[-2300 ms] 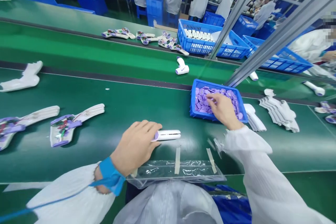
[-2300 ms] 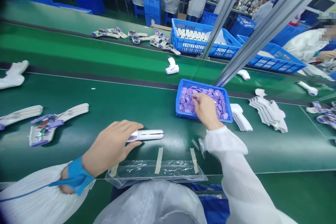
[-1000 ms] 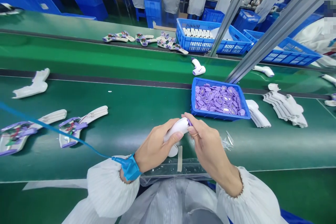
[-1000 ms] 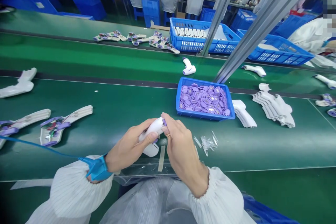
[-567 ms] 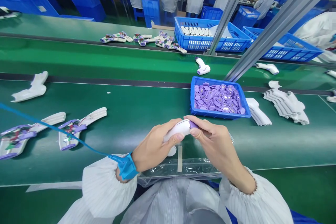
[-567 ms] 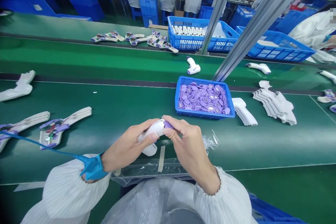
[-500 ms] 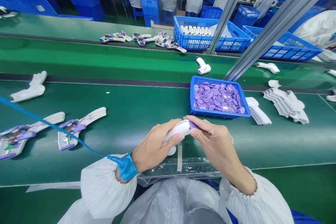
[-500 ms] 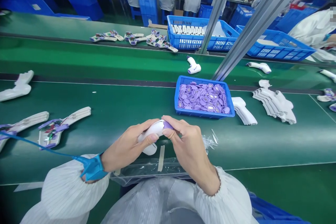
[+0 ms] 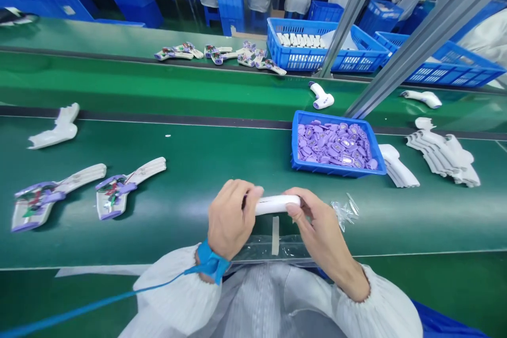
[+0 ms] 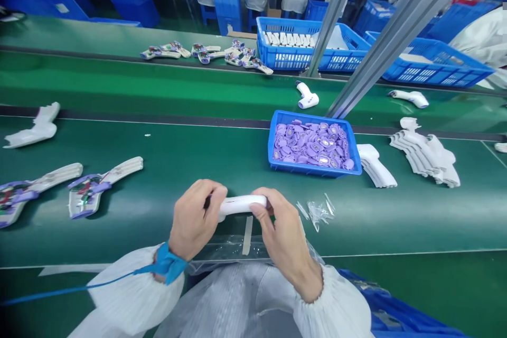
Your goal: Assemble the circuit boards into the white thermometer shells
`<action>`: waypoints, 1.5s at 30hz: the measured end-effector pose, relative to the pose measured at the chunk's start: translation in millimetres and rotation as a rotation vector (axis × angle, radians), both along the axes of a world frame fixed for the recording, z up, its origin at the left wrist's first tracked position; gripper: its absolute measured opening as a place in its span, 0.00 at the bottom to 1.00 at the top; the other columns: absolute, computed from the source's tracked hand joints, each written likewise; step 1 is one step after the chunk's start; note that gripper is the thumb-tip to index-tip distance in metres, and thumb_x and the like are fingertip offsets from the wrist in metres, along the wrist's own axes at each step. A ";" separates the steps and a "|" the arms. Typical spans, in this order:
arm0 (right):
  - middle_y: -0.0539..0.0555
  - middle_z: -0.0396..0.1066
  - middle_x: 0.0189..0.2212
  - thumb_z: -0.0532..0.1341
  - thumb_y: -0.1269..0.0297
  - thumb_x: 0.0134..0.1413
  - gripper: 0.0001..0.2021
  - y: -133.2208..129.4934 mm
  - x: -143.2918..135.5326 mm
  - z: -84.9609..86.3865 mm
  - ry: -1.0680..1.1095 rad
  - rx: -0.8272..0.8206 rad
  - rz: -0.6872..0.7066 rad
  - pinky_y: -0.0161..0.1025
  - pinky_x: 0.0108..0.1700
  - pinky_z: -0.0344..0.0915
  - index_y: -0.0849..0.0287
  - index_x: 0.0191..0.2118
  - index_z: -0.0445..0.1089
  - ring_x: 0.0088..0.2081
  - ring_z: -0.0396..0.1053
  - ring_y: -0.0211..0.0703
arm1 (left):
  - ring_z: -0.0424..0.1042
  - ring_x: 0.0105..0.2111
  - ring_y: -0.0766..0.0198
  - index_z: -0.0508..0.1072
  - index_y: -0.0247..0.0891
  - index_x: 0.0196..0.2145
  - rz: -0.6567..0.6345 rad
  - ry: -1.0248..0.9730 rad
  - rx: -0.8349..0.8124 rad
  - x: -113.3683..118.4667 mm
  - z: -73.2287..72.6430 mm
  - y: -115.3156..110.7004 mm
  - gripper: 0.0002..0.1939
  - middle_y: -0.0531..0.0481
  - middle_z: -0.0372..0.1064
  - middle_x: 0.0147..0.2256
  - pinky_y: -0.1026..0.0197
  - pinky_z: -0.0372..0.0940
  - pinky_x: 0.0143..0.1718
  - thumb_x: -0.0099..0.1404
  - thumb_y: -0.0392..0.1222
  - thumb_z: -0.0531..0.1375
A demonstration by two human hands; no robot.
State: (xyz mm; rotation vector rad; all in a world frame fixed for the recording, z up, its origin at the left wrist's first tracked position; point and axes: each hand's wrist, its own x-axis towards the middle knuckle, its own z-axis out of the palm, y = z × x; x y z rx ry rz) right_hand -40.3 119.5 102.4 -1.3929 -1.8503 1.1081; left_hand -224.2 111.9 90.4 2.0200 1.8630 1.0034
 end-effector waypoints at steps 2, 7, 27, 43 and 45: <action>0.49 0.72 0.37 0.57 0.57 0.65 0.09 -6.5 -7.6 -3.1 -0.027 -0.005 0.103 0.36 0.37 0.64 0.52 0.47 0.69 0.35 0.69 0.39 | 0.61 0.25 0.65 0.63 0.38 0.20 0.182 0.017 0.048 2.5 -11.3 1.1 0.23 0.51 0.63 0.21 0.60 0.53 0.30 0.73 0.46 0.52; 0.55 0.70 0.39 0.52 0.59 0.67 0.13 -24.0 -34.9 -17.4 -0.055 0.170 0.047 0.39 0.37 0.64 0.58 0.48 0.69 0.35 0.68 0.41 | 0.55 0.18 0.68 0.57 0.37 0.12 0.215 0.113 -0.001 -2.2 -18.2 16.1 0.28 0.53 0.55 0.13 0.59 0.46 0.25 0.69 0.46 0.56; 0.52 0.75 0.25 0.50 0.52 0.68 0.20 3.8 -68.2 -18.0 -0.322 0.106 0.356 0.36 0.28 0.54 0.57 0.35 0.74 0.24 0.69 0.40 | 0.67 0.25 0.62 0.68 0.39 0.16 0.235 -0.052 -0.105 -63.0 -20.2 27.1 0.20 0.48 0.68 0.21 0.60 0.58 0.31 0.61 0.52 0.59; 0.64 0.65 0.54 0.64 0.60 0.59 0.18 57.6 -302.4 -38.5 -0.343 0.431 0.686 0.52 0.52 0.58 0.62 0.52 0.66 0.55 0.59 0.57 | 0.74 0.32 0.57 0.70 0.35 0.34 0.759 -0.322 -0.231 -292.2 44.8 13.8 0.23 0.43 0.74 0.31 0.59 0.67 0.35 0.56 0.59 0.65; 0.64 0.67 0.47 0.66 0.60 0.56 0.17 56.8 -298.0 -40.4 -0.348 0.349 0.667 0.48 0.46 0.61 0.64 0.47 0.67 0.48 0.64 0.53 | 0.73 0.32 0.57 0.72 0.35 0.34 0.687 -0.315 -0.297 -273.1 29.3 -15.9 0.24 0.45 0.74 0.30 0.59 0.66 0.34 0.49 0.58 0.69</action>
